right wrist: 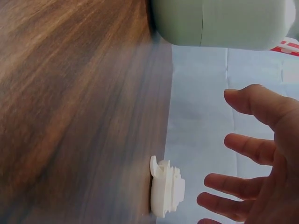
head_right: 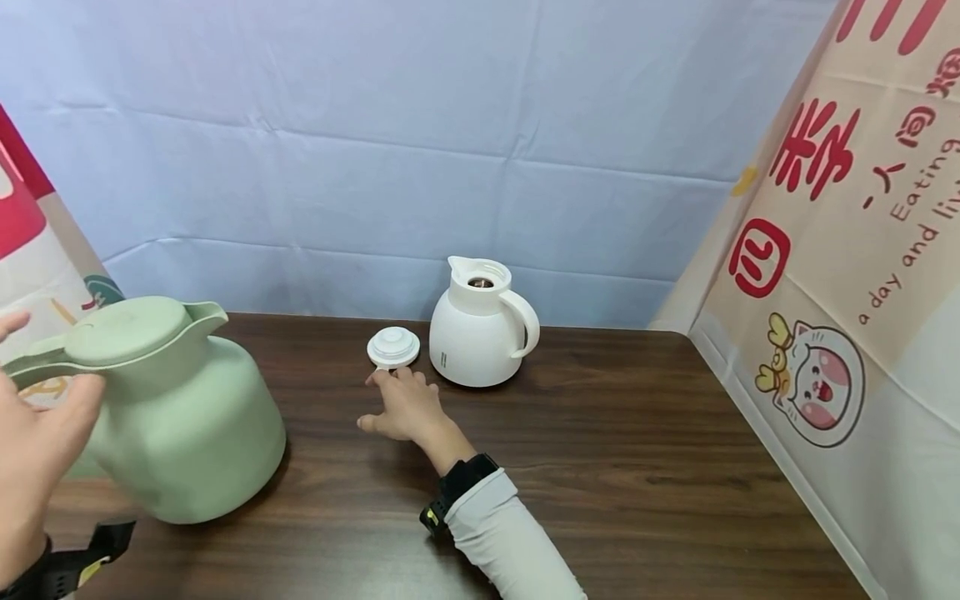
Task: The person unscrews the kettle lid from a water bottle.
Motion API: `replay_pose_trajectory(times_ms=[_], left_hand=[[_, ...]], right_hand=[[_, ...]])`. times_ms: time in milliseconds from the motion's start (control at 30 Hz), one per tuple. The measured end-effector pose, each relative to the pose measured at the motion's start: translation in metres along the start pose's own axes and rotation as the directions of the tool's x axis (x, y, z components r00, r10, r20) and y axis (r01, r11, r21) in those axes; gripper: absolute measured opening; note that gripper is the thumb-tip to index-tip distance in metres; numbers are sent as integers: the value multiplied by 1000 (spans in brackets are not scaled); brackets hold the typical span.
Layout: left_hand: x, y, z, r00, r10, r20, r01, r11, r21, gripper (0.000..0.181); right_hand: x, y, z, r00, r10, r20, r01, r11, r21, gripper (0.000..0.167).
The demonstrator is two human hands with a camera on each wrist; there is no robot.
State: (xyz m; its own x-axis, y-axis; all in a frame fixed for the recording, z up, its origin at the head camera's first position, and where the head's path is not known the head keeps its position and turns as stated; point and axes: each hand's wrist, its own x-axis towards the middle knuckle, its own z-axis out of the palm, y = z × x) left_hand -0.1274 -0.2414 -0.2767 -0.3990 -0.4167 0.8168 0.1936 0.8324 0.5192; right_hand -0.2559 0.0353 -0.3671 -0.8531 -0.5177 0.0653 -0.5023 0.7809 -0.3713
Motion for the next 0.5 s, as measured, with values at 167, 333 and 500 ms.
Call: replay_pose_trajectory(times_ms=[167, 333, 500], left_hand=[[2, -19, -8, 965, -219, 142, 204, 972, 115, 68], [7, -37, -8, 905, -358, 232, 320, 929, 185, 74], [14, -57, -3, 905, -381, 189, 338, 914, 225, 59]], right_hand=[[4, -6, 5, 1000, -10, 25, 11, 1000, -11, 57], [8, -14, 11, 998, -13, 55, 15, 1000, -22, 57], [9, -20, 15, 996, -23, 83, 25, 999, -29, 56]])
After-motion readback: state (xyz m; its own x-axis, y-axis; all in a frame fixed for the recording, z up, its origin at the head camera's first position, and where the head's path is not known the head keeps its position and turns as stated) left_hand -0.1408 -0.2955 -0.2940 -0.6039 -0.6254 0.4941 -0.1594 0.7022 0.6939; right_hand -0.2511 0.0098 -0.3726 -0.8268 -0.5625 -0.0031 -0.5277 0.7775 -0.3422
